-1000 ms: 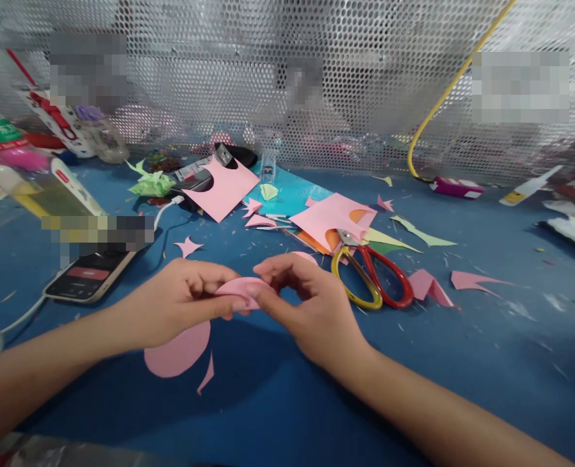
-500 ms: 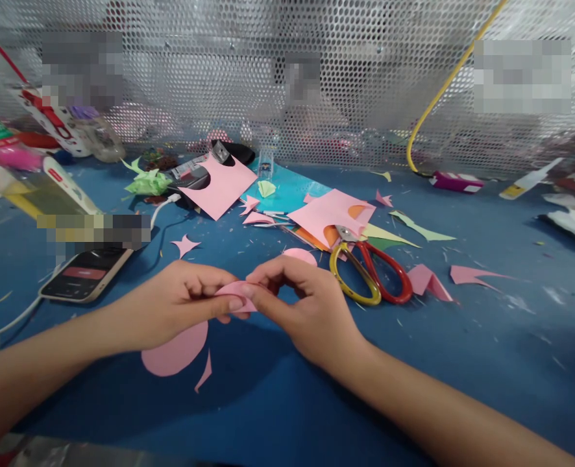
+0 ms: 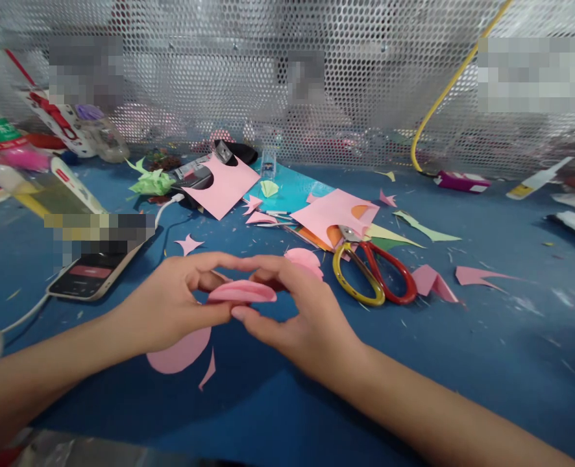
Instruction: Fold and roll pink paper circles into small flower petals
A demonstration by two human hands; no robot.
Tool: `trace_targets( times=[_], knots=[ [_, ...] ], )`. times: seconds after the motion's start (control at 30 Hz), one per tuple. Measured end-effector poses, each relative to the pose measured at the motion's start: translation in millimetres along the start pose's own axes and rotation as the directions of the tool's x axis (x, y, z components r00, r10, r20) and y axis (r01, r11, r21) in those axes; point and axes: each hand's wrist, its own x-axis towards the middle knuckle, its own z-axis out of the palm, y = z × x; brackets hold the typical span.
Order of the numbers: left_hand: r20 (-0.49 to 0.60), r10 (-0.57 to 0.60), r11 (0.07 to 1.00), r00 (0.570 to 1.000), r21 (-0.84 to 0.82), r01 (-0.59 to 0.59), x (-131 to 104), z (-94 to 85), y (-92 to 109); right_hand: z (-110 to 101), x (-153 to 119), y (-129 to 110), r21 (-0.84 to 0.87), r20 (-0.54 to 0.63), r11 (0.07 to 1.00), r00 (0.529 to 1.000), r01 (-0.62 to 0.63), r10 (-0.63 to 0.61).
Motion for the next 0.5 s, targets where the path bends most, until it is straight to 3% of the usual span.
trace_targets(
  times=[0.1, 0.37, 0.5],
  knots=[
    [-0.073, 0.017, 0.998, 0.997, -0.052, -0.02, -0.8, -0.3, 0.3, 2.6, 0.7, 0.6, 0.128, 0.011, 0.987, 0.996, -0.093, 0.092],
    [-0.106, -0.031, 0.996, 0.994, -0.089, 0.021, 1.5, 3.1, -2.1, -5.2, 8.8, -3.5, 0.237, -0.073, 0.932, 0.952, -0.273, 0.297],
    [-0.166, -0.115, 0.983, 0.979, -0.159, 0.088, 2.6, -0.1, 3.7, -19.6, 20.7, 3.6, 0.398, -0.213, 0.885, 0.913, -0.243, 0.347]
  ],
)
